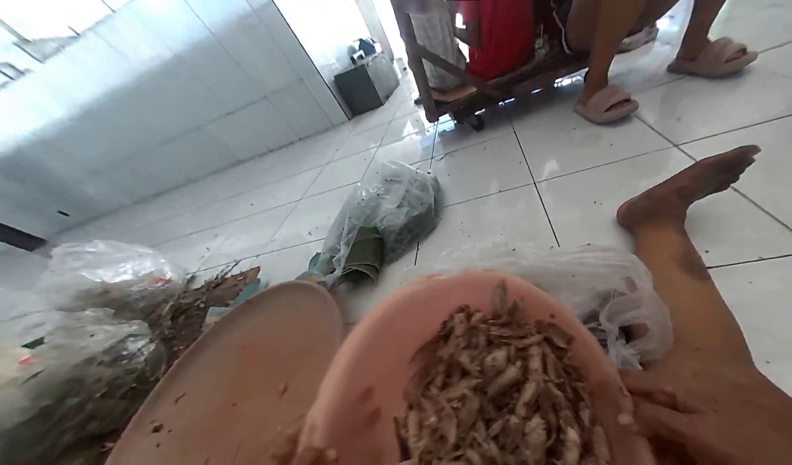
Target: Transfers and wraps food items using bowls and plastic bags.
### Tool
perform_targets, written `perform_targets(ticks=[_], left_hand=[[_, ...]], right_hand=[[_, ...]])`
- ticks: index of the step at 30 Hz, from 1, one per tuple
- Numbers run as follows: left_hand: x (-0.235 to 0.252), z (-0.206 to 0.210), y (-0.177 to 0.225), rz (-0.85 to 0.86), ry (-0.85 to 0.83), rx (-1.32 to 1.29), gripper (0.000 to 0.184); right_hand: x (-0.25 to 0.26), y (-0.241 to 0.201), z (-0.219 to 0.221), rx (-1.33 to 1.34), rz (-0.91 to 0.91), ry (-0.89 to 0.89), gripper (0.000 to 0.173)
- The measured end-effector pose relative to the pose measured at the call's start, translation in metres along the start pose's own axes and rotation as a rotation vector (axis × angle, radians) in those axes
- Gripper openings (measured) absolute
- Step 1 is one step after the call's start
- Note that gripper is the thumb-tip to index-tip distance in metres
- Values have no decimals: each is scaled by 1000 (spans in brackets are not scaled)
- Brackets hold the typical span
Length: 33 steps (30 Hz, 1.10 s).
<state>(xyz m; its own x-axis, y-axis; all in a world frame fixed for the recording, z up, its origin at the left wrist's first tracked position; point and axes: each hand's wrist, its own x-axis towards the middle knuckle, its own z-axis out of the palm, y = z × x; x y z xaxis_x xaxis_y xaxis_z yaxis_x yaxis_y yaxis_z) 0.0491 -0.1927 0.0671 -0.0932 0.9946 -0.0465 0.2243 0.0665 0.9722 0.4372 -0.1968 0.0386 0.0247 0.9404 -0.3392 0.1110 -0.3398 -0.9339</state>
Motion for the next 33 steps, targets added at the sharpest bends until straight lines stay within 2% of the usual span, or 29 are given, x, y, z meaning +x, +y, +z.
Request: perform_targets(ticks=[3, 6, 9, 12, 17, 21, 23, 25, 28, 30, 31, 33], left_hand=[[23, 52, -4, -145, -54, 11, 27], [49, 81, -27, -186, -63, -41, 25], [78, 90, -37, -157, -111, -139, 22], [96, 93, -30, -127, -199, -195, 18], [141, 112, -32, -191, -327, -117, 15], [163, 124, -43, -203, -365, -88, 16], [156, 117, -43, -174, -391, -142, 15], [146, 111, -40, -163, -407, -178, 17], [135, 110, -33, -176, -382, -184, 18], [132, 112, -30, -173, -365, -171, 18], [132, 112, -30, -167, -361, -179, 18], [129, 113, -32, -165, -344, -202, 17]], right_hand=[[-4, 18, -24, 156, 45, 60, 15], [4, 30, -38, 177, 112, 95, 15], [13, 36, -41, 155, 113, 88, 14], [17, 37, -38, 165, 102, 113, 13], [12, 30, -34, 213, 86, 180, 17], [16, 37, -37, -161, -26, 268, 14], [11, 32, -41, -409, -99, 338, 23], [11, 29, -50, -526, -332, 375, 29], [38, 4, -53, -618, -668, 534, 33], [70, -19, -47, -888, -774, 556, 44], [91, -28, -44, -1017, -750, 487, 50], [133, -36, -33, -1158, -566, 296, 53]])
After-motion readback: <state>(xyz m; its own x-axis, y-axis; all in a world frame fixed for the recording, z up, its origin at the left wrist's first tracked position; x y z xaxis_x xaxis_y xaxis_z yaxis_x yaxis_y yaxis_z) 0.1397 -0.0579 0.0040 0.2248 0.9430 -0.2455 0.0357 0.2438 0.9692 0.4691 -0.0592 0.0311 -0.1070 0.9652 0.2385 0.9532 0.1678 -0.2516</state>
